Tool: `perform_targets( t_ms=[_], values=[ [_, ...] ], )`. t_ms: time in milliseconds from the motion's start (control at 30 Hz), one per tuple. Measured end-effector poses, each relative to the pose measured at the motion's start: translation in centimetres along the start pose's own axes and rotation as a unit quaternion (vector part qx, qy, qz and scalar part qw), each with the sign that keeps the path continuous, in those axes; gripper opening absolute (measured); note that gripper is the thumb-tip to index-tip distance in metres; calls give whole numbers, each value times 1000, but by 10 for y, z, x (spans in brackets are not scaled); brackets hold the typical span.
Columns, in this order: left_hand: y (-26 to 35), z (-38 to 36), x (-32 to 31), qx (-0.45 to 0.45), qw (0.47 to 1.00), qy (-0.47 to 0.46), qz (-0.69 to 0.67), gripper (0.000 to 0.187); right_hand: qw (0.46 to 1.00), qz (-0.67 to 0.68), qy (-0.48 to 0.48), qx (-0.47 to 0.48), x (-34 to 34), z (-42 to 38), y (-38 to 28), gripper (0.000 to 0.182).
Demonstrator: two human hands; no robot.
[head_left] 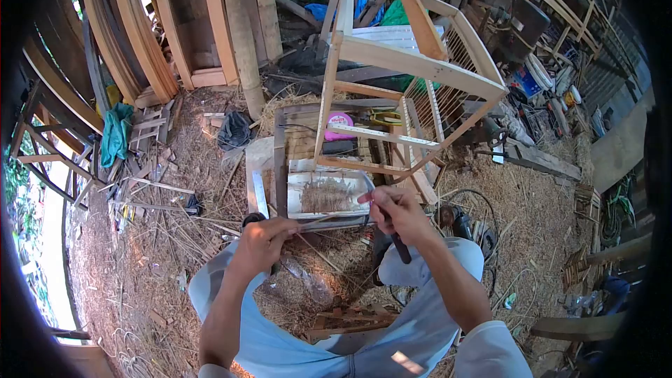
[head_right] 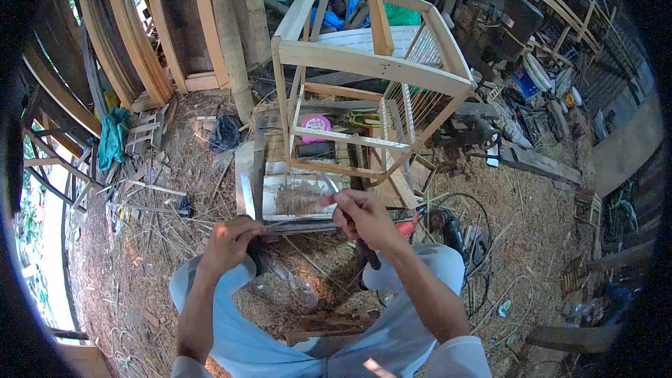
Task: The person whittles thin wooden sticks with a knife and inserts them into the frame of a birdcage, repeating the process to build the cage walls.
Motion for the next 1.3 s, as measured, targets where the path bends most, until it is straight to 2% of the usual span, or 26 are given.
perform_targets(
  t_ms=[133,200,300,333,367,433,500,700,733,767,800,867,900,967,1000,1067,1100,1167,1233,1300],
  values=[
    [1,-2,-10,-28,999,11,19,18,999,38,4,-5,-5,-5,5,38],
    [10,1,-13,-19,999,40,12,18,989,135,-39,-47,-20,-11,10,39],
    [15,4,-22,-57,997,50,14,18,992,81,-72,-65,-39,-13,18,39],
    [16,4,-20,-58,997,48,14,18,985,100,-78,-114,-33,-9,23,38],
    [17,5,-18,-56,998,32,-9,18,985,100,-80,-114,-29,-8,20,38],
    [14,6,-16,-53,998,23,-32,18,996,-23,-76,-47,-19,-5,8,35],
    [3,4,-17,-1,997,-9,-73,17,995,3,-84,-53,-14,-1,8,32],
    [-1,0,-7,-21,998,-20,-51,13,998,-48,-20,-24,3,-1,-5,30],
    [-7,-2,4,-23,998,-18,-50,13,997,-38,59,-10,24,4,-7,31],
    [-19,-4,20,24,999,-6,-29,11,990,-29,137,6,40,7,-10,32],
    [-22,-3,28,73,997,4,-8,10,990,-29,138,8,46,4,-12,32],
    [-16,1,24,74,997,17,1,9,989,-29,133,60,51,-2,-17,35],
    [-11,3,19,81,996,26,9,8,996,-46,71,21,28,-7,-19,37],
    [-8,6,4,53,998,8,21,8,998,19,-30,-50,0,-11,-4,36],
    [-8,6,-1,43,998,1,46,10,998,22,-27,-52,-6,-10,4,36],
    [-6,9,-10,16,998,7,56,16,993,-13,-119,8,-20,-7,13,34],
    [-4,10,-16,15,998,9,57,16,993,-13,-120,10,-26,-7,13,34],
    [2,13,-26,-8,999,31,-37,19,993,-91,-74,-13,-33,-7,17,34],
    [12,14,-30,-19,1000,17,-10,23,996,-61,-67,-14,-38,-10,15,35],
    [18,12,-33,-18,1000,1,-16,23,994,80,-57,-39,-38,-11,14,35]
  ],
)
Point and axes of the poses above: each hand's wrist, its own z-axis towards the middle knuckle, its own x-axis out of the back of the hand, y = z × x, the point moved 2 cm from there along z, towards the middle knuckle, and after that the axes turned 13 degrees about y, right-handed, at the moved point
